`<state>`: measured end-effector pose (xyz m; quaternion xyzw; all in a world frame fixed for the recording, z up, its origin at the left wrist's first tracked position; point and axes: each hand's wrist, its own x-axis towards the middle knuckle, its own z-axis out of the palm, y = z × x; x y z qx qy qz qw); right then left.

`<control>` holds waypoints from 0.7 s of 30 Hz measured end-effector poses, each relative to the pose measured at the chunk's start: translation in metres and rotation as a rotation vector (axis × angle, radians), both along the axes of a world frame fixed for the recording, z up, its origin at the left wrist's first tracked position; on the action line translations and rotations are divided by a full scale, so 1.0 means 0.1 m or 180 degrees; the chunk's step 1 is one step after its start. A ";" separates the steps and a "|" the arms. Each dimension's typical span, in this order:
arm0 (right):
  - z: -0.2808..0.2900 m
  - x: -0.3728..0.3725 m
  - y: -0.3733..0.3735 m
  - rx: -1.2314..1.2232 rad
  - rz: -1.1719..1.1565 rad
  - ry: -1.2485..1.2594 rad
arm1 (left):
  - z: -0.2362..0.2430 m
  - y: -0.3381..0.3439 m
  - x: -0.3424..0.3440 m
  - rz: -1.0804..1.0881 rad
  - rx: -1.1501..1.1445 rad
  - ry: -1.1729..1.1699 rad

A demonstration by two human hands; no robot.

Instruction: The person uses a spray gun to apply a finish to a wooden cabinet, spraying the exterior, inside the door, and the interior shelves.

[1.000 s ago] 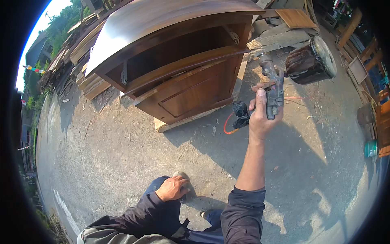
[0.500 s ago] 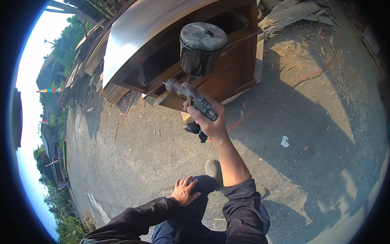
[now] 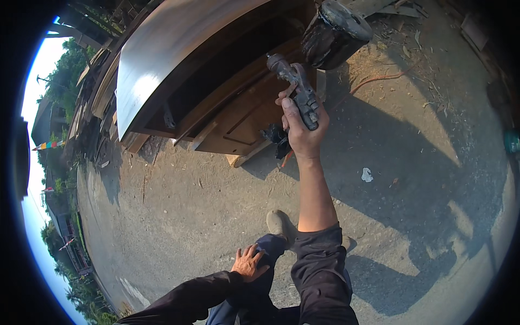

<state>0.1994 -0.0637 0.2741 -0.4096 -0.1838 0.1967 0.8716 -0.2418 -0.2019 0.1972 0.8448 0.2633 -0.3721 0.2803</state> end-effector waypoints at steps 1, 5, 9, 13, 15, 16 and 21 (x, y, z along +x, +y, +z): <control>0.03 0.08 -0.01 -0.0224 -0.0204 -0.0174 | -0.01 0.00 0.00 0.0007 -0.0007 -0.0010; 0.16 0.37 -0.11 -0.0376 -0.0638 -0.0261 | -0.03 0.00 0.01 -0.0074 -0.0108 -0.0056; 0.36 0.43 -0.20 -0.0318 -0.1057 -0.0451 | -0.01 0.04 -0.05 -0.0152 -0.0029 -0.0154; 0.42 0.24 -0.74 -0.1709 -0.1151 -0.0784 | 0.12 0.00 -0.13 -0.0244 0.0021 -0.0225; 0.55 0.06 -1.22 -0.2393 -0.0969 -0.1064 | 0.18 -0.01 -0.15 -0.0345 -0.0066 -0.0659; 0.65 -0.06 -1.43 -0.2405 -0.0868 -0.1201 | 0.21 -0.03 -0.17 -0.0211 -0.0277 -0.0840; 1.45 -0.44 -2.56 -0.3118 -0.1176 -0.1492 | 0.78 -0.01 0.31 0.0741 -0.0223 -0.1890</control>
